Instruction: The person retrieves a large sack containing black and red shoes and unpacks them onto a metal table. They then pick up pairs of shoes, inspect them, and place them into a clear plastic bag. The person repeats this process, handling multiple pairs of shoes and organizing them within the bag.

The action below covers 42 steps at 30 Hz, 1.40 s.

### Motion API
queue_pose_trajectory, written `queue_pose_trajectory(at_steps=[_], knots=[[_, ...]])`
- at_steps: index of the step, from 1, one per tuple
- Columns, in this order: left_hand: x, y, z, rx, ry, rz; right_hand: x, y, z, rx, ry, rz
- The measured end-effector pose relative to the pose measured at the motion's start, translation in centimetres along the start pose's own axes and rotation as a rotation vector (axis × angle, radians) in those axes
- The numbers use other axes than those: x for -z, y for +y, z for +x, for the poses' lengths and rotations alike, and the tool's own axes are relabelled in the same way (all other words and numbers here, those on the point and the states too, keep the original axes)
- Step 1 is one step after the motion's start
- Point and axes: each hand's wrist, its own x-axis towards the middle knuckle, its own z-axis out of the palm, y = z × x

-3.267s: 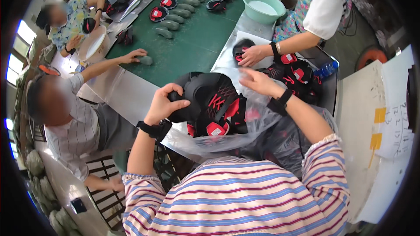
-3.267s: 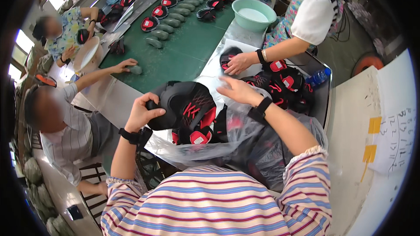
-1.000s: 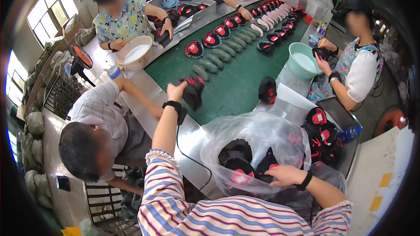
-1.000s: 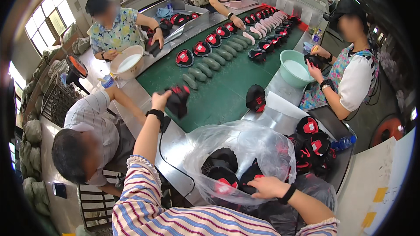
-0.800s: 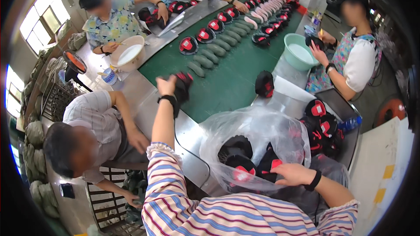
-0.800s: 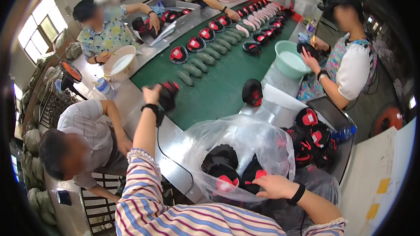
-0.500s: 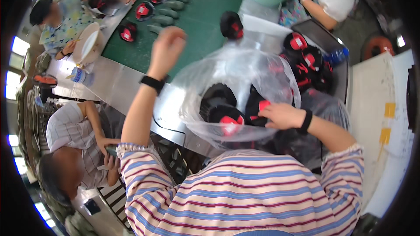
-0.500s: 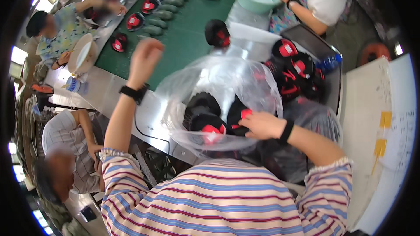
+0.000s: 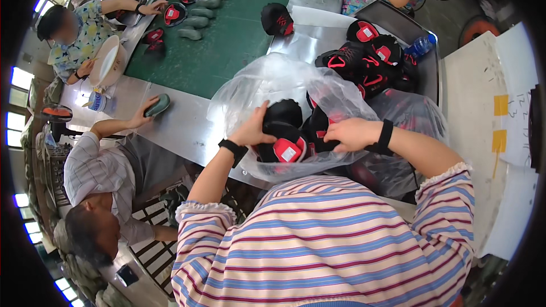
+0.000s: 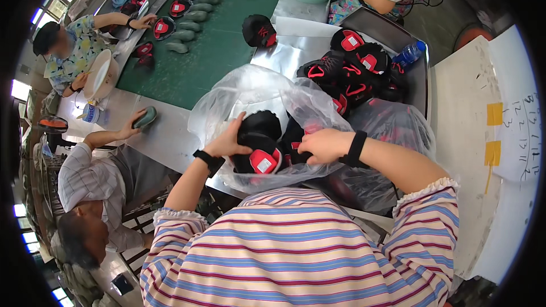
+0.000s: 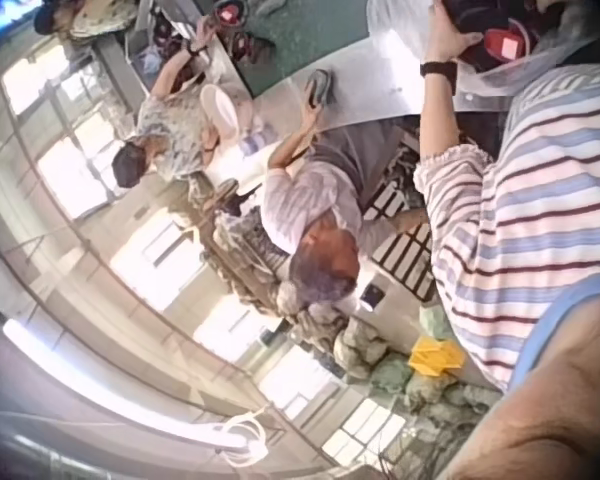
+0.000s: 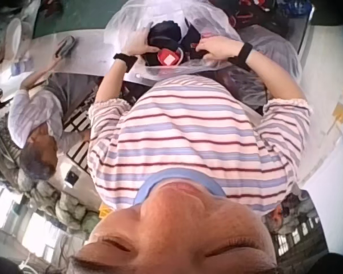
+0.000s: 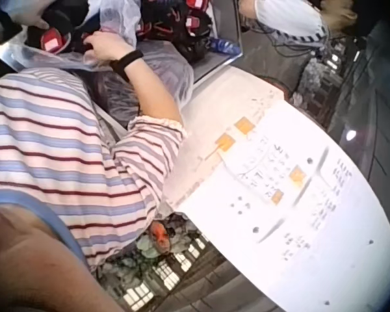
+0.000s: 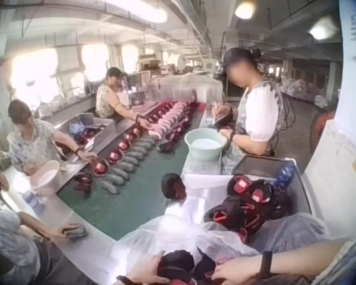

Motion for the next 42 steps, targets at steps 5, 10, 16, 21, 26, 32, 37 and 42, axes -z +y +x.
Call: queue_pose_trajectory(at_steps=[5,10,16,21,26,32,37,42], knots=[[0.6,1.3,-4.5,0.115,-0.127,-0.489,2.1,-1.3,0.6,0.000,0.103,0.108],[-0.7,1.1,-8.5,0.266,-0.022,-0.505,3.2,-2.2,1.0,0.036,0.099,0.041],[4.2,7.7,-9.8,0.160,0.772,-0.345,5.4,-6.8,2.7,0.143,0.523,0.127],[5.6,10.2,-6.2,-0.084,1.156,-1.036,6.2,-9.8,7.6,0.294,1.010,0.324],[3.0,9.7,-6.4,-0.193,0.842,-1.572,7.7,-5.8,9.4,0.083,0.701,1.576],[0.1,7.6,-5.3,0.004,0.852,-1.015,4.1,-3.0,10.0,-0.119,0.305,2.162],[3.2,5.8,-5.9,-0.216,1.064,-1.443,2.8,1.4,9.4,0.652,-0.093,2.205],[3.6,5.7,-5.8,-0.275,0.847,-1.711,3.1,-0.3,9.4,0.673,-0.203,2.133]])
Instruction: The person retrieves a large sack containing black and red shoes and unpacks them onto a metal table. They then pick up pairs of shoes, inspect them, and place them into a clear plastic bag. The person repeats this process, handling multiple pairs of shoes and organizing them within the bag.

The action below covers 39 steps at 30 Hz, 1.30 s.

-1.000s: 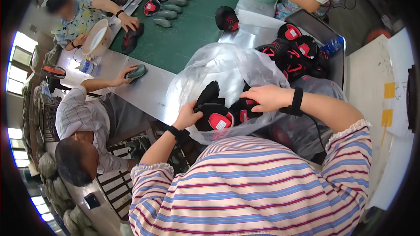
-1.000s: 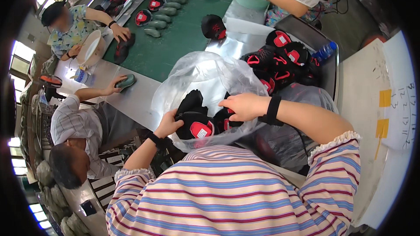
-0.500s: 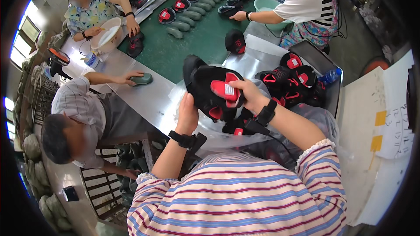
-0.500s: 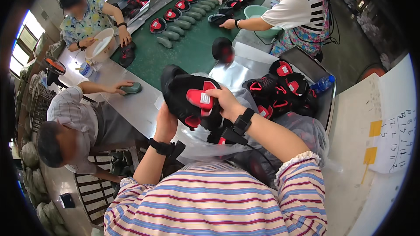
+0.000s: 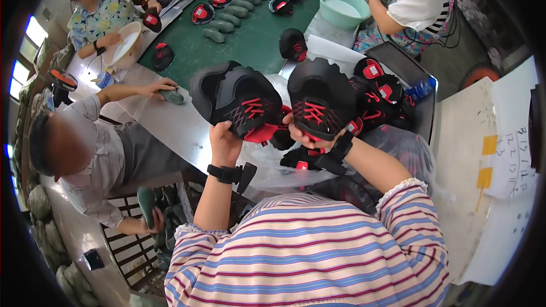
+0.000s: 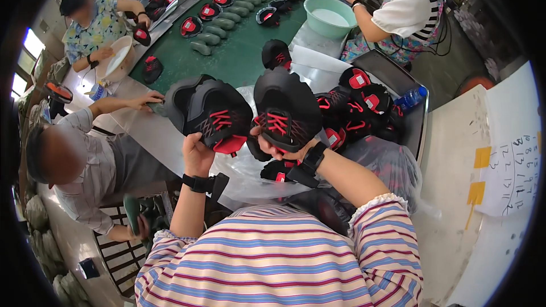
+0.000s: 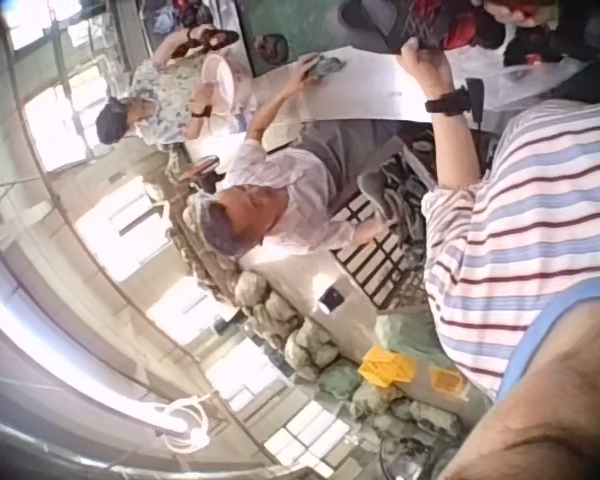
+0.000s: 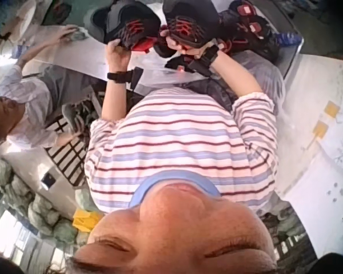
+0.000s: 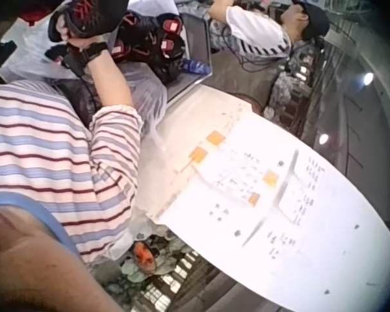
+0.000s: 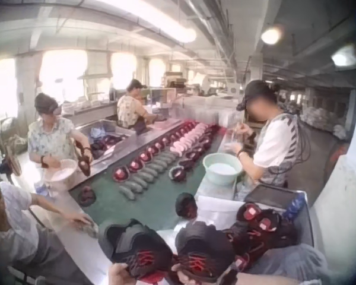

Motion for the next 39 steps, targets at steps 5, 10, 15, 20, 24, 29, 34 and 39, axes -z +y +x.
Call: queue_pose_trajectory(at_steps=[5,10,15,20,24,29,34,39], knots=[[0.6,-0.8,0.1,0.141,-0.016,-0.210,-2.0,0.0,0.0,-0.101,-0.050,0.066],[2.0,-1.5,0.6,0.108,0.050,-0.248,-1.0,0.1,-0.2,-0.031,0.065,-0.092],[1.7,-1.0,1.2,0.120,-0.019,-0.335,-2.1,-2.2,-0.5,-0.163,0.164,-0.187],[3.2,-1.2,1.9,0.153,0.015,-0.296,-3.6,-3.5,-1.4,-0.104,0.187,-0.350],[0.0,-3.1,2.0,0.027,0.073,0.004,-3.8,-1.7,-1.6,0.048,0.284,-0.422],[-0.2,-2.9,3.7,0.103,0.116,-0.196,-2.7,-1.2,-2.5,0.251,0.380,-0.334],[0.4,-1.8,4.8,-0.027,-0.005,-0.168,-0.8,-5.3,-3.9,0.501,0.267,-0.073],[-0.6,-2.0,6.0,0.096,-0.085,-0.056,1.3,-7.3,-5.0,0.280,0.765,-1.097]])
